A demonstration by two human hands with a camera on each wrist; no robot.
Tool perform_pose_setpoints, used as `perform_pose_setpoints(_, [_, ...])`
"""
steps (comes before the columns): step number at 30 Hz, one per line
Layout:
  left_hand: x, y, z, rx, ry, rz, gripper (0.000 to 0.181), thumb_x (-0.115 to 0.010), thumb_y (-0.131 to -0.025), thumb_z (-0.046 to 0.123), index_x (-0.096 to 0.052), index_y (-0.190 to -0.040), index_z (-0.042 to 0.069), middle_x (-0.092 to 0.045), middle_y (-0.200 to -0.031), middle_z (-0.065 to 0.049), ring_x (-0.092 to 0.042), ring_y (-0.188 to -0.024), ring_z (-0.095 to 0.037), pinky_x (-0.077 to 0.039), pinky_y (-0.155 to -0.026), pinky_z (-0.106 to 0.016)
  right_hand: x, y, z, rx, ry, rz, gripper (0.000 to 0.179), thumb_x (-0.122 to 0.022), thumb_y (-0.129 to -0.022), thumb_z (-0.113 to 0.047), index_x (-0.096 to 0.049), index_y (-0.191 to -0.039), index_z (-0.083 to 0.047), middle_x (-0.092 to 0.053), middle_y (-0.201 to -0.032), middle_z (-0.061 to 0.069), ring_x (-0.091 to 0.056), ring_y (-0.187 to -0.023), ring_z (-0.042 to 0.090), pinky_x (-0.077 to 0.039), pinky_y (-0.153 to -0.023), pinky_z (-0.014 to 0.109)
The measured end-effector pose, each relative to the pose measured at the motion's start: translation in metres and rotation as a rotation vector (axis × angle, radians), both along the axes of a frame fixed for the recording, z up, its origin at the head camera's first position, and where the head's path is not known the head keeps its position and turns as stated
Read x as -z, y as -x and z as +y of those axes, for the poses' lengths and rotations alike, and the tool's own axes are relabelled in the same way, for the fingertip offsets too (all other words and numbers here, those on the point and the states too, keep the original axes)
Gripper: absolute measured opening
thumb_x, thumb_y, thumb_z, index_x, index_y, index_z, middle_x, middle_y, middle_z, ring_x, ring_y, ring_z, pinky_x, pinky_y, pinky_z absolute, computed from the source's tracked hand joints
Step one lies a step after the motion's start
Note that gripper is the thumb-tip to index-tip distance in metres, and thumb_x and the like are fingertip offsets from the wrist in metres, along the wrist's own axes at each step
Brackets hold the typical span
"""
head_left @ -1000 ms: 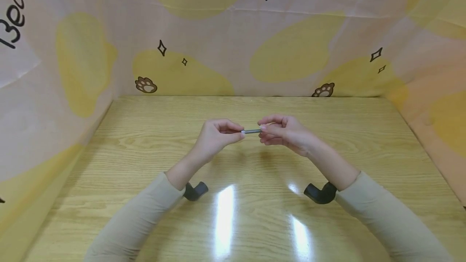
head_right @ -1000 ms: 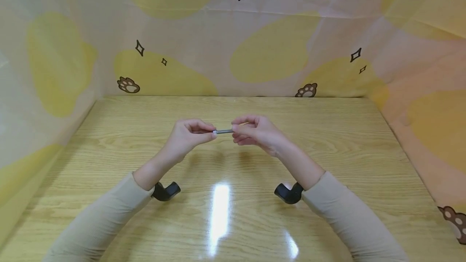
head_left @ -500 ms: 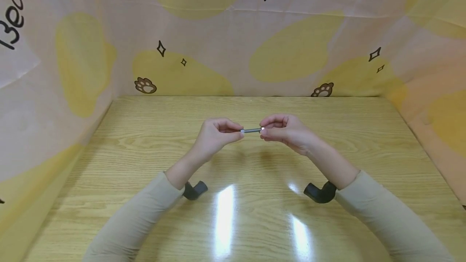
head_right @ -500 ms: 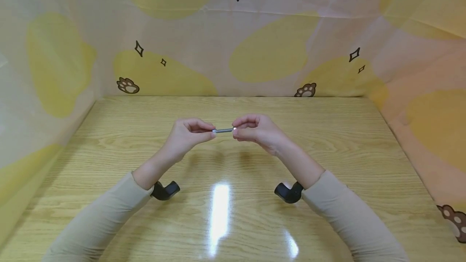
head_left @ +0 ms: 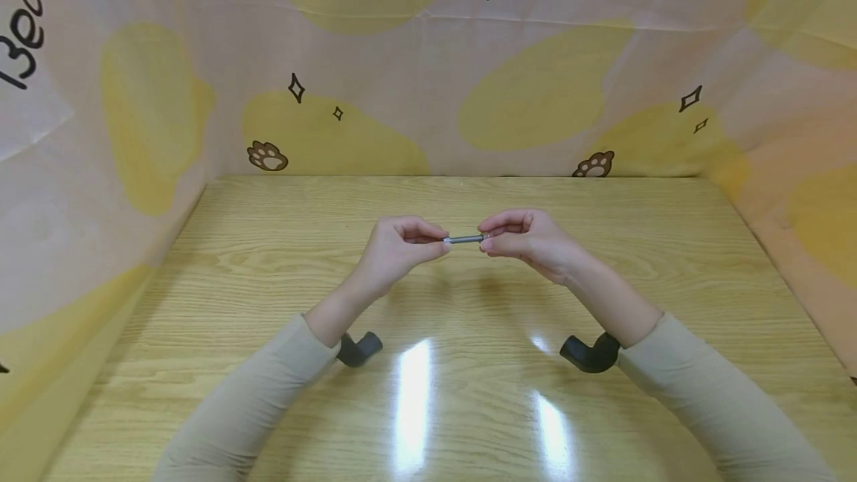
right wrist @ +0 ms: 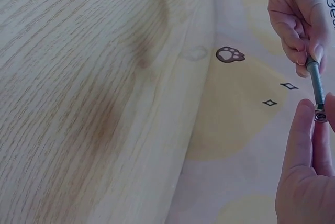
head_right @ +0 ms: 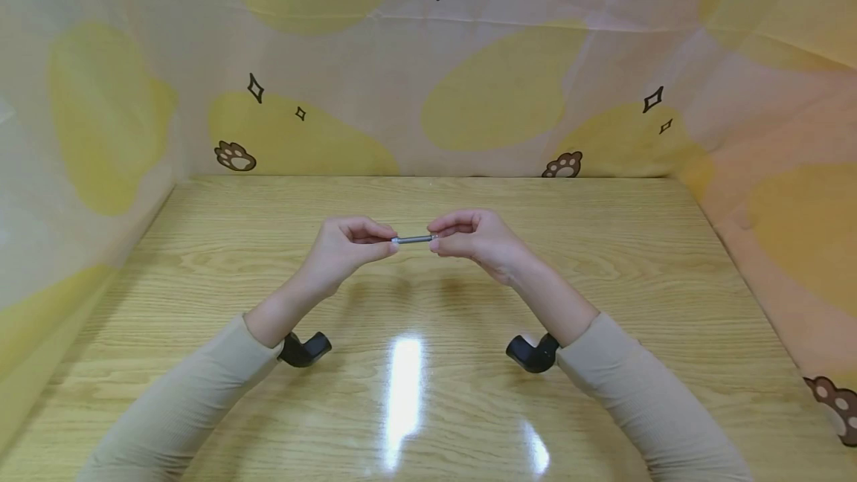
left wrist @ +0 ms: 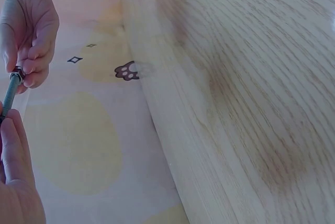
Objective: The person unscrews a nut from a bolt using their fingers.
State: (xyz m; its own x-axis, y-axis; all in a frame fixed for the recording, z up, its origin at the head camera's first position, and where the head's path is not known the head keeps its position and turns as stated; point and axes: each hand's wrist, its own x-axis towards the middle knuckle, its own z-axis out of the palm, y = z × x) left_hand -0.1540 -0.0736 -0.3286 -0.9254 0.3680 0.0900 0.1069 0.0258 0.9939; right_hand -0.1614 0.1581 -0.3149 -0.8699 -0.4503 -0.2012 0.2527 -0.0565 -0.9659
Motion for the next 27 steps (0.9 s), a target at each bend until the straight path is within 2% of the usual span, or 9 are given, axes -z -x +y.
perform_pose_setpoints(15, [0.0015,0.0003,-0.0019,-0.009,-0.004,-0.011,0.017,-0.07,-0.079,-0.003,-0.066,-0.094,-0.009,-0.067,-0.093,-0.015,-0.067,-0.08,-0.018,-0.055,-0.076,-0.032,0.0023,0.0011,0.0021,0.01,0.004,-0.003,0.017,-0.07,-0.079,0.003,-0.068,-0.088,-0.011,-0.066,-0.083,0.004,-0.063,-0.077,0.013,-0.053,-0.079,0.026])
perform_pose_setpoints(24, [0.0014,0.001,-0.0034,-0.008,-0.006,-0.014,0.017,-0.071,-0.079,-0.003,-0.065,-0.093,-0.01,-0.067,-0.094,-0.015,-0.066,-0.079,-0.017,-0.055,-0.076,-0.031,0.0021,0.0003,0.0034,0.015,0.029,-0.001,0.025,-0.06,-0.08,0.014,-0.066,-0.084,-0.009,-0.068,-0.081,0.002,-0.065,-0.077,0.013,-0.054,-0.077,0.025])
perform_pose_setpoints(27, [0.0018,0.001,-0.0041,-0.012,-0.005,-0.018,0.016,-0.07,-0.079,-0.004,-0.065,-0.093,-0.01,-0.067,-0.094,-0.015,-0.066,-0.078,-0.017,-0.055,-0.076,-0.031,0.0023,-0.0002,0.004,0.021,0.01,-0.002,0.024,-0.06,-0.079,0.014,-0.065,-0.083,-0.009,-0.068,-0.081,0.002,-0.065,-0.076,0.013,-0.054,-0.077,0.025])
